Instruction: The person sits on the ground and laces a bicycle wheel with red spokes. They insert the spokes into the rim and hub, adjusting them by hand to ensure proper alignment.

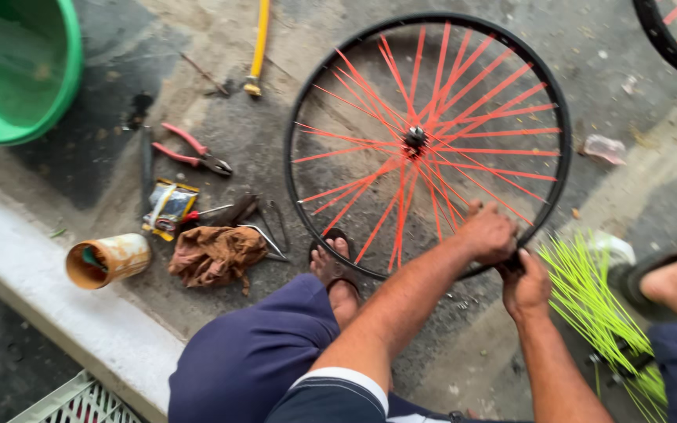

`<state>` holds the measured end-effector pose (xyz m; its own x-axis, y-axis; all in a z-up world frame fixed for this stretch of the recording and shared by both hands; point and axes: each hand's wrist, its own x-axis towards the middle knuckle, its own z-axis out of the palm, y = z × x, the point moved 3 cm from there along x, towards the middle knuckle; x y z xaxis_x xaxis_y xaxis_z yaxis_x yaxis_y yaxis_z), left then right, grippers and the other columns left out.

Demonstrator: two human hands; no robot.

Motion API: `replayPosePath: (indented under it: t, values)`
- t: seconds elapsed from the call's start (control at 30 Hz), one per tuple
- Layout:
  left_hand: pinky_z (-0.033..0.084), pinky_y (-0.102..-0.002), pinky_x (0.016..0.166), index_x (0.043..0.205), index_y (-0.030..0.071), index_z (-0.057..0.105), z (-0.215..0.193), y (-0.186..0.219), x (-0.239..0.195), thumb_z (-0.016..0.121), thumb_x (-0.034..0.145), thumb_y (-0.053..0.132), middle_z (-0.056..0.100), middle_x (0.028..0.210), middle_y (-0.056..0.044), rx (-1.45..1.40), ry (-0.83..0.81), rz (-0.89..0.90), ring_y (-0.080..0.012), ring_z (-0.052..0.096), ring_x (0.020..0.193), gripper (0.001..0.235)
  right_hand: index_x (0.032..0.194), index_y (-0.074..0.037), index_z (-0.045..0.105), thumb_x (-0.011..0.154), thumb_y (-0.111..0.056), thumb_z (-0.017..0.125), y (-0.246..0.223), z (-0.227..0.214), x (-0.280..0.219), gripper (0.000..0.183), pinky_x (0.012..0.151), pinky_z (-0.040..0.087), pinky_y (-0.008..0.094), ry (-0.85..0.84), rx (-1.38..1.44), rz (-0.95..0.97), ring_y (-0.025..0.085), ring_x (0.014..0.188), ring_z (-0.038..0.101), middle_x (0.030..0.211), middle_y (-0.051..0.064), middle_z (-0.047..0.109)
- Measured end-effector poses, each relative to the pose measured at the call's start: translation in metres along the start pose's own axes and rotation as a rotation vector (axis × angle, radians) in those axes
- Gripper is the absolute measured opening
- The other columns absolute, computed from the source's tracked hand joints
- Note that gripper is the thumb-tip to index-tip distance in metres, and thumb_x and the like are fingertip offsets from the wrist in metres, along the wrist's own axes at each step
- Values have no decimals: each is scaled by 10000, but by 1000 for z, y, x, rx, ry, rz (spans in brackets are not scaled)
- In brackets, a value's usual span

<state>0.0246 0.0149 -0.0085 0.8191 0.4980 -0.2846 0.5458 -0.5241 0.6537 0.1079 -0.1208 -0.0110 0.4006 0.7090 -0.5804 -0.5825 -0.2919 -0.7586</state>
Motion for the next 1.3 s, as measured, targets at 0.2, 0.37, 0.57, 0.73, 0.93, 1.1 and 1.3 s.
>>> replayPosePath:
  t: [0.2,0.37,0.57,0.73,0.93,1.1,1.3]
  values:
    - [301,-585,999,922,190,739,-17,4,-4,541,819,349,740,998,-33,-77,-86,-33,-256,553,1124,274,1190,-57,621,1055,-177,505,-5,0,-6,215,897,552,411,77,6,-36,214,994,672,1100,73,682]
    - [329,-551,1041,897,162,730,-49,16,-28,617,819,312,697,992,-74,-33,320,77,-290,560,1121,204,1142,-82,658,1025,-196,521,1,-8,4,213,872,545,410,108,36,-1,214,956,664,1060,58,684]
    - [419,-488,972,1075,104,653,-92,-26,-59,685,843,209,623,1144,-132,-82,911,-372,-328,561,1157,257,1066,-92,651,1026,-209,658,23,-31,18,124,890,544,385,242,84,59,184,941,657,1018,26,681]
    - [476,-499,919,1217,38,589,-91,-60,-79,666,871,228,604,1153,-169,-308,972,-668,-357,592,1073,403,1100,-77,667,974,-137,716,37,-42,22,148,877,535,346,209,3,106,164,924,656,1013,14,685]
    - [510,-492,789,879,65,653,-72,-78,-52,697,850,207,613,990,-136,-464,961,-764,-313,614,910,152,1155,-30,685,982,-85,704,30,-41,28,183,883,547,325,236,-112,37,166,930,660,1048,31,692]
    - [495,-389,666,887,70,623,-51,-101,-21,730,850,167,604,796,30,-1501,1057,-635,-146,550,731,149,1192,-56,698,976,-98,675,14,-35,29,220,895,543,318,236,-73,10,160,950,664,1070,16,705]
    - [539,-325,810,1074,97,739,-49,-105,-58,749,881,189,702,935,19,-1397,942,-544,-135,661,876,215,1078,-42,684,995,-243,691,36,-28,21,217,781,535,346,158,-107,208,167,874,653,977,42,688]
